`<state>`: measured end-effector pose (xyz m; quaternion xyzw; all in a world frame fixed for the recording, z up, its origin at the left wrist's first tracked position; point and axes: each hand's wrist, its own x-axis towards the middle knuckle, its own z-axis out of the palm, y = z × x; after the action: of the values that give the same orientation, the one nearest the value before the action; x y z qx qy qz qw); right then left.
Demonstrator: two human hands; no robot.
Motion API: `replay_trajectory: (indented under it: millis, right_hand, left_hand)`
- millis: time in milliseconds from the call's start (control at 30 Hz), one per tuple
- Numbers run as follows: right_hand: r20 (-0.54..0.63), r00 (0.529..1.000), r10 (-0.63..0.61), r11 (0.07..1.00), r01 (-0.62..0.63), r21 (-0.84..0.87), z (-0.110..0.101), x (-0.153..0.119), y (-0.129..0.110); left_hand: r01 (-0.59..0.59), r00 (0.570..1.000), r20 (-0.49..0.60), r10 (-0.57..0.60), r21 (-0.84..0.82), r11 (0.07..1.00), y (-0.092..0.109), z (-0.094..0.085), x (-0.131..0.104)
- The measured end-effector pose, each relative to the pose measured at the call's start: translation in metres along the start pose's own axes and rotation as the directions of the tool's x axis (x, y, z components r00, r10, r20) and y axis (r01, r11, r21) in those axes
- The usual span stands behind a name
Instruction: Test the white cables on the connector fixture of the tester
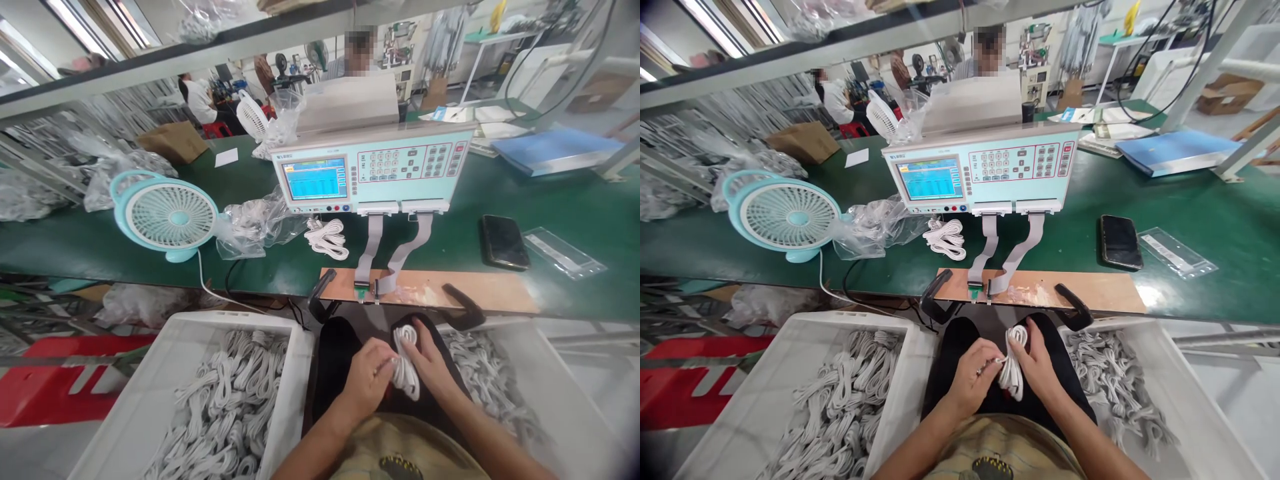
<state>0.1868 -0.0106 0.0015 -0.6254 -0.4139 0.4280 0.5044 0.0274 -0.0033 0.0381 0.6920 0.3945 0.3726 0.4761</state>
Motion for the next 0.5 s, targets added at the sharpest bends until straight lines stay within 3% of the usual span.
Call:
replay_trajectory:
  millis: [33,67,100,167,233,367,500]
  right_hand:
    - [0.015,0.987,-0.163,0.974,0.163,-0.157,-0.003,0.0,0.0]
    - [0.111,0.945,-0.308,0.907,0.327,-0.266,-0.006,-0.001,-0.002]
    - [0.252,0.875,-0.413,0.823,0.477,-0.308,-0.01,-0.002,-0.005]
    - [0.515,0.692,-0.506,0.678,0.688,-0.258,-0.015,-0.004,-0.014]
    - [0.629,0.569,-0.53,0.584,0.783,-0.215,-0.019,-0.005,-0.021]
    - [0.703,0.477,-0.527,0.46,0.856,-0.236,-0.024,-0.003,-0.031]
    - [0.742,0.438,-0.508,0.425,0.876,-0.226,-0.025,-0.002,-0.04]
  left_hand:
    - [0.032,0.998,-0.045,-0.033,-0.03,0.999,0.0,-0.001,0.003]
    - [0.076,0.993,-0.086,-0.082,-0.069,0.995,0.0,-0.002,0.005]
    - [0.13,0.983,-0.116,-0.144,-0.116,0.985,0.0,-0.003,0.008]
    - [0.237,0.952,-0.135,-0.274,-0.236,0.942,-0.002,-0.003,0.012]
    - [0.304,0.926,-0.108,-0.362,-0.354,0.884,-0.004,-0.003,0.015]
    - [0.355,0.894,-0.069,-0.444,-0.496,0.792,-0.006,-0.004,0.02]
    - [0.375,0.864,-0.044,-0.501,-0.607,0.701,-0.007,-0.006,0.023]
